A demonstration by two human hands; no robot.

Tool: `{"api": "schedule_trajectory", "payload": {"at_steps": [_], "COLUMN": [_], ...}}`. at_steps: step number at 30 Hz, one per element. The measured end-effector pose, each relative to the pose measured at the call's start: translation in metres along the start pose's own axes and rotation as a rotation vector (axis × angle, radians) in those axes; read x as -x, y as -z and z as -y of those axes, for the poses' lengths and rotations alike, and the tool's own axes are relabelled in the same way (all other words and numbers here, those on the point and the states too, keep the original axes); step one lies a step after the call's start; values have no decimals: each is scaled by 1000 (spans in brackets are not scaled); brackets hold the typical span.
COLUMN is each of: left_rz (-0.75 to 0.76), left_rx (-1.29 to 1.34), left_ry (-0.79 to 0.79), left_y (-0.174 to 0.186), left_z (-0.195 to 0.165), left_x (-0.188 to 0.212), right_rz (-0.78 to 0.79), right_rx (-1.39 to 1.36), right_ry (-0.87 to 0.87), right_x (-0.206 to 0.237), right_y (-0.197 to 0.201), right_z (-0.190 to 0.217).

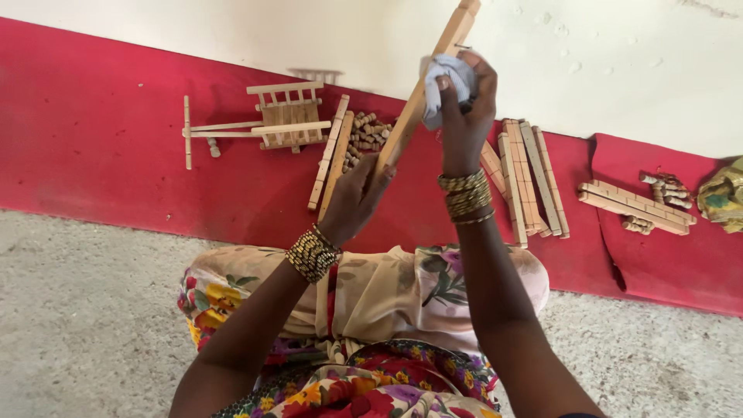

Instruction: The person sits on the floor and wipes and rubs long wooden sticks and small wooden toy parts with a cloth/paper, working one piece at a time and setting finished pieces on the red mat beside a small wooden toy cart.

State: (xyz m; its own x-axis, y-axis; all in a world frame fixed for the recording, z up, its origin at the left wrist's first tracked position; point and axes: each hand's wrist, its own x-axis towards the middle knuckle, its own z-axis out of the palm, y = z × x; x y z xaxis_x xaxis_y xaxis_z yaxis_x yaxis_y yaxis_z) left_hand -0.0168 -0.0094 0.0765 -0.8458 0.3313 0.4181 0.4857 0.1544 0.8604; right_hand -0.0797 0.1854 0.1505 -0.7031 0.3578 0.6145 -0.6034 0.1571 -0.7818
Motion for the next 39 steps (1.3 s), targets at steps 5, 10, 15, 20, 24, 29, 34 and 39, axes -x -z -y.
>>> {"api": "schedule_trajectory", "payload": {"at_steps": [5,10,15,20,24,29,34,39], "left_rz": [-23,-128,-206,-229,-96,-53,189,70], "left_rx": [-103,4,66,-332,-560,-554,-689,-742], "left_ry": [140,283,456,334,371,736,853,880], "left_y": [-1,15,23,8,-8,-16,-17,-31], "left_z": [23,66,109,157,180,192,197,218], "left_x": [-24,-41,-17,-6,-14,-20,-28,-20], "right_rz": [163,299,258,223,232,261,376,914], "right_rx": [9,34,41,54,192,50,713,1833], "right_ry": [-465,-532,-724,-786,-770,-863,-494,-181], "right_x": [16,65,90,108,111,94,40,22], "right_y": [-7,-27,-10,9,12,23,86,185], "right_z": [-35,-77,-119,-159,-170,-189,-235,-243]}}
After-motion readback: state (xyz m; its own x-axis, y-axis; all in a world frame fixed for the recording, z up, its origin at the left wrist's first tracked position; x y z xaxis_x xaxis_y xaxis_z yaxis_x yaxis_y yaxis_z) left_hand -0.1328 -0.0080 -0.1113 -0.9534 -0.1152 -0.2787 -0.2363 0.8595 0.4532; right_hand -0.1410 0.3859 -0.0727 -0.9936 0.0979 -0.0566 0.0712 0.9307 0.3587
